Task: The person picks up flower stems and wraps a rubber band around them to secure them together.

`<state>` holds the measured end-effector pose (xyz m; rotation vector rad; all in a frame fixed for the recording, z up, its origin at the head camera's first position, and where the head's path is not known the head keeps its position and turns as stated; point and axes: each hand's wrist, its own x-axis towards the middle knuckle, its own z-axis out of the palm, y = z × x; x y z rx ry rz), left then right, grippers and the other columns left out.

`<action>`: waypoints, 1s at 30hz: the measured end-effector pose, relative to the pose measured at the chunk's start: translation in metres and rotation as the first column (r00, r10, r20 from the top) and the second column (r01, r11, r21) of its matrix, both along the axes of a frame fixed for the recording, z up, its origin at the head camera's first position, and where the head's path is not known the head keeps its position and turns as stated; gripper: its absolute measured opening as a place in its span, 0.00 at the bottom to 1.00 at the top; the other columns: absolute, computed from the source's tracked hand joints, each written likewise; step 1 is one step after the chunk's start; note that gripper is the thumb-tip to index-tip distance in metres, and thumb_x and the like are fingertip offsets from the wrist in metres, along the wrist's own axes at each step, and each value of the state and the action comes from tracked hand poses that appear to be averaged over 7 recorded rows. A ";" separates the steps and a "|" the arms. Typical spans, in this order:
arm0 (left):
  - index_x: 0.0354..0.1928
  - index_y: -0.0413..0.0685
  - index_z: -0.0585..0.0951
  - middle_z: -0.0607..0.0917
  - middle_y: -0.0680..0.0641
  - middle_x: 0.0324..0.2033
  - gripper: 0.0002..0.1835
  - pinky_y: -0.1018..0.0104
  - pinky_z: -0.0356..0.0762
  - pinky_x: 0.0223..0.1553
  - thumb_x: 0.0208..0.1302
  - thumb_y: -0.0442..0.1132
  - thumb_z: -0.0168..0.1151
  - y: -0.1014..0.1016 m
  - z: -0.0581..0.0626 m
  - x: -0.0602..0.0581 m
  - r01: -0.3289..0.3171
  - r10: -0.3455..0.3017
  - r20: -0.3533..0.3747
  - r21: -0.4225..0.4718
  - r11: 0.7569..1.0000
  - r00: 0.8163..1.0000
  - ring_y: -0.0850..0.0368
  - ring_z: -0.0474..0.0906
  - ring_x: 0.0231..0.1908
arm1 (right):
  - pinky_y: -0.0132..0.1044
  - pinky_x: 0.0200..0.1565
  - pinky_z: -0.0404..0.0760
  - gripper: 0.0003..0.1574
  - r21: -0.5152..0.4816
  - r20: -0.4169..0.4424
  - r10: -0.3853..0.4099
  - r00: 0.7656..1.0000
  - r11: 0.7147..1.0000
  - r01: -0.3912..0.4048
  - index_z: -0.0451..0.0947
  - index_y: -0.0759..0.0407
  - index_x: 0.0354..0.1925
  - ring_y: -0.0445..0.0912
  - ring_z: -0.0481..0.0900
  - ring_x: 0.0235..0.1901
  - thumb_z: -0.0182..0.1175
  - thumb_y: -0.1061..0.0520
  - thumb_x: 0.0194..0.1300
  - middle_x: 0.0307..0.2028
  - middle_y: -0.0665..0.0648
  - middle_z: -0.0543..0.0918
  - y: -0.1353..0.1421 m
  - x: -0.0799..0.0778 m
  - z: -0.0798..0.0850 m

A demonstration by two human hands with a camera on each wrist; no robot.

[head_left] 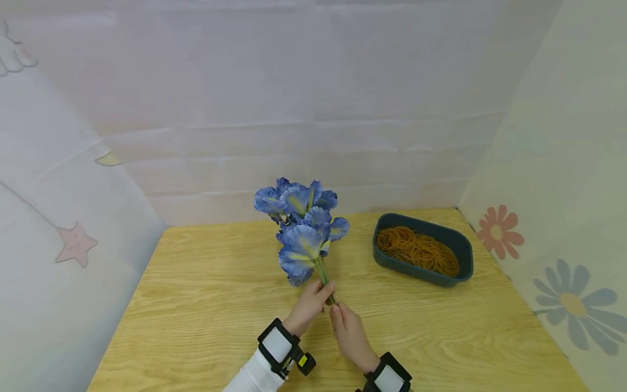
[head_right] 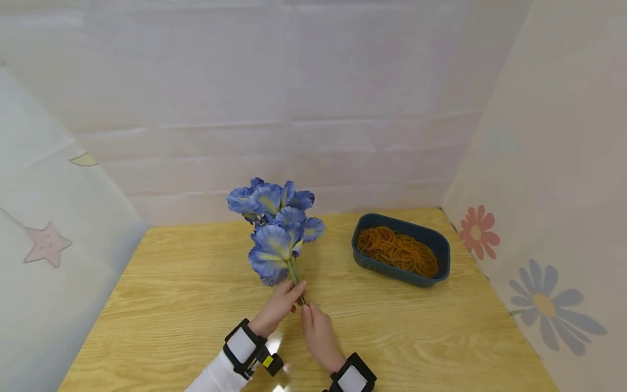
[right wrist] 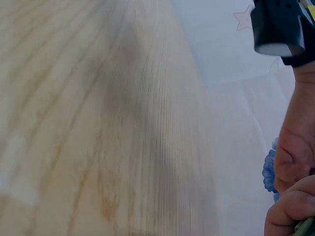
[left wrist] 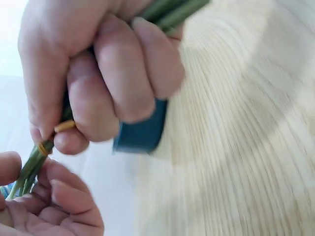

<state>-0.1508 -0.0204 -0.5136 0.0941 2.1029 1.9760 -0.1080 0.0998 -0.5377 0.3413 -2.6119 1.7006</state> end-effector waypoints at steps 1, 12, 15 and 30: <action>0.28 0.45 0.70 0.68 0.53 0.20 0.17 0.69 0.61 0.25 0.71 0.48 0.47 -0.001 -0.002 -0.002 -0.017 0.017 -0.010 -0.019 1.000 1.000 0.60 0.62 0.21 | 0.22 0.17 0.56 0.20 0.027 -0.022 0.013 1.000 1.000 -0.012 0.66 0.61 0.25 0.29 0.54 0.12 0.40 0.59 0.75 0.13 0.45 0.60 0.001 -0.004 -0.002; 0.23 0.45 0.68 0.63 0.56 0.11 0.17 0.73 0.55 0.17 0.73 0.40 0.43 -0.025 -0.023 -0.041 -0.180 0.175 -0.041 -0.156 0.971 0.984 0.64 0.55 0.12 | 0.27 0.19 0.59 0.22 0.282 -0.039 0.213 0.976 0.940 -0.194 0.69 0.66 0.30 0.35 0.56 0.15 0.37 0.54 0.76 0.17 0.48 0.62 -0.008 -0.060 -0.013; 0.24 0.44 0.70 0.64 0.55 0.12 0.17 0.72 0.56 0.17 0.73 0.39 0.42 -0.030 -0.030 -0.049 -0.200 0.200 -0.013 -0.174 0.964 0.980 0.64 0.57 0.12 | 0.28 0.21 0.61 0.22 0.353 -0.028 0.239 0.971 0.911 -0.215 0.71 0.66 0.31 0.37 0.59 0.17 0.39 0.55 0.75 0.18 0.48 0.64 -0.013 -0.072 -0.016; 0.17 0.44 0.70 0.66 0.54 0.08 0.22 0.71 0.56 0.14 0.72 0.43 0.46 -0.037 -0.056 -0.063 -0.164 0.196 0.127 -0.228 0.960 0.972 0.63 0.56 0.09 | 0.29 0.15 0.55 0.20 0.678 -0.138 0.152 0.979 0.734 -0.018 0.67 0.53 0.18 0.38 0.60 0.11 0.54 0.51 0.67 0.11 0.48 0.63 -0.015 -0.074 -0.028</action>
